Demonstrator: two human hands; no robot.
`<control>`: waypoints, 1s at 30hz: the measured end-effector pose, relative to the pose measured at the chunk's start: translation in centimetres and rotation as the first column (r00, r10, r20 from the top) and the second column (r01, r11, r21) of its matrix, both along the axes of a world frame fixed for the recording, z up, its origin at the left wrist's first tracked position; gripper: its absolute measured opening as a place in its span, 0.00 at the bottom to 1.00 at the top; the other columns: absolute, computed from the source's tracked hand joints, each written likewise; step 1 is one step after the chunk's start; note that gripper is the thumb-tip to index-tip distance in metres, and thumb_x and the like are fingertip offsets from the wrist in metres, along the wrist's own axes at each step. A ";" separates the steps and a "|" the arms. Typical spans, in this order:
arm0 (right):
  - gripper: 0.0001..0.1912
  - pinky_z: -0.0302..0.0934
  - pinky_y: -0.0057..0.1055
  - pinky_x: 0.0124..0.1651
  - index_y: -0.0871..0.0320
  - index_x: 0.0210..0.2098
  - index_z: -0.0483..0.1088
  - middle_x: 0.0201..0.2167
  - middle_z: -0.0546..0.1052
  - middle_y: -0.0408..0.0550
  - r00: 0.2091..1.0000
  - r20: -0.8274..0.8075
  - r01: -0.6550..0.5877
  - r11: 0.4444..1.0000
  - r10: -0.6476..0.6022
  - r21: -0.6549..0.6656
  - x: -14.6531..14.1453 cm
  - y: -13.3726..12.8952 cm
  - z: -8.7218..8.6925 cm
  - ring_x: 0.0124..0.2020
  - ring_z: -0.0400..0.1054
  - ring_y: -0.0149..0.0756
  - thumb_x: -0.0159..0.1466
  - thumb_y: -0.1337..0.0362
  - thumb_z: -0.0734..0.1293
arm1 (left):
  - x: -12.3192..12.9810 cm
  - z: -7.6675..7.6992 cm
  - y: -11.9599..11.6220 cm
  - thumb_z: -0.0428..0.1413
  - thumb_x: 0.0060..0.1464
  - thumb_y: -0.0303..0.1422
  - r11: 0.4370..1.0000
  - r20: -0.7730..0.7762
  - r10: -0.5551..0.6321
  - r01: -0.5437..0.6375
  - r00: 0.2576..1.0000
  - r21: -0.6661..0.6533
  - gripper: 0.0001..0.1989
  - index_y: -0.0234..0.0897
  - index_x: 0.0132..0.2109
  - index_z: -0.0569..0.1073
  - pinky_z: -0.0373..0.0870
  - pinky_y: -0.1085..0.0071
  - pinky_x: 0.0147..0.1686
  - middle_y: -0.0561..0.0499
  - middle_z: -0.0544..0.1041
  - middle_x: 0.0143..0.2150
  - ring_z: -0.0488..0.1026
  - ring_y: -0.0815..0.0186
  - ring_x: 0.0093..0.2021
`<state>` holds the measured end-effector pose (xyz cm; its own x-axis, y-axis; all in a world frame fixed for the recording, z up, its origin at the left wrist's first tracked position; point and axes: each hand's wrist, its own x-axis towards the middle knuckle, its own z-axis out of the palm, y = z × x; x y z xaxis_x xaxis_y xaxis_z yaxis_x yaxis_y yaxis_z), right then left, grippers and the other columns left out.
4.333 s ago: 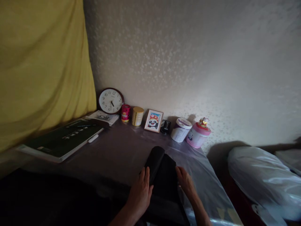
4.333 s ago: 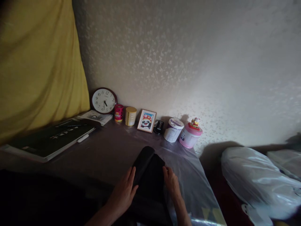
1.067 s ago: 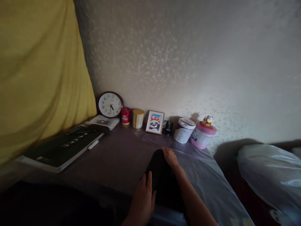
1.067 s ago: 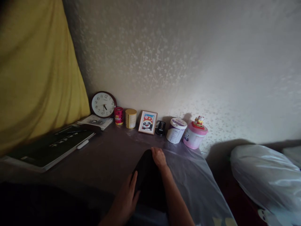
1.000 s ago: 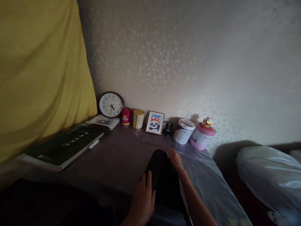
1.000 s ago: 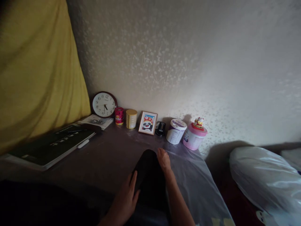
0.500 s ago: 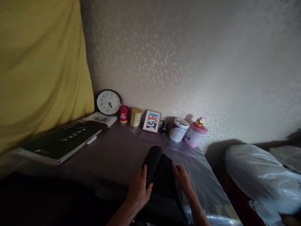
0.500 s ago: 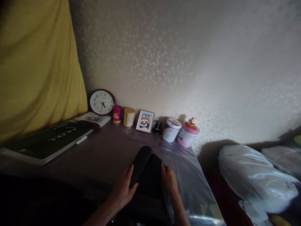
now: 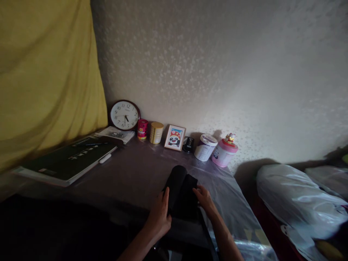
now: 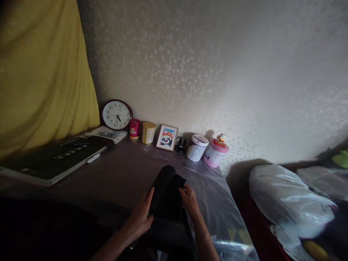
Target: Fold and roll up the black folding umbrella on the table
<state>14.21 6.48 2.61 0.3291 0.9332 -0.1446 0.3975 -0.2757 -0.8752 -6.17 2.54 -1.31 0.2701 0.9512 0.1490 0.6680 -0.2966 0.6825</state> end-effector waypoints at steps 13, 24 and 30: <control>0.26 0.55 0.25 0.25 0.64 0.42 0.71 0.21 0.71 0.40 0.971 -0.195 -0.073 0.953 0.135 0.294 -6.1 4.7 1.3 0.23 0.63 0.29 0.48 0.54 0.69 | 0.1 0.1 -0.2 0.47 0.41 0.17 1.000 -0.122 -0.003 0.004 0.993 0.004 0.42 0.23 0.64 0.41 0.50 0.64 0.60 0.34 0.52 0.64 0.49 0.58 0.64; 0.22 0.60 0.27 0.29 0.64 0.46 0.69 0.25 0.75 0.44 0.973 0.132 -0.214 0.958 0.191 0.191 -8.2 6.4 -0.3 0.28 0.68 0.34 0.55 0.59 0.64 | -0.2 1.6 -0.3 0.48 0.41 0.18 1.000 -0.141 -0.004 0.006 0.990 0.014 0.32 0.25 0.57 0.58 0.52 0.61 0.60 0.35 0.62 0.59 0.58 0.56 0.60; 0.17 0.61 0.28 0.36 0.63 0.47 0.66 0.24 0.77 0.44 0.899 0.264 -0.395 0.907 0.349 0.145 -8.9 6.2 -0.1 0.29 0.71 0.33 0.61 0.62 0.59 | -1.3 0.9 -0.2 0.50 0.45 0.25 0.999 -0.145 0.011 -0.006 0.989 0.034 0.31 0.29 0.58 0.54 0.60 0.61 0.55 0.37 0.65 0.56 0.63 0.55 0.56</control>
<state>5.33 12.70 2.54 -0.0450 0.9954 0.0845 0.6318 0.0939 -0.7695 -7.44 2.30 -0.43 0.2829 0.9489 0.1402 0.7618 -0.3110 0.5683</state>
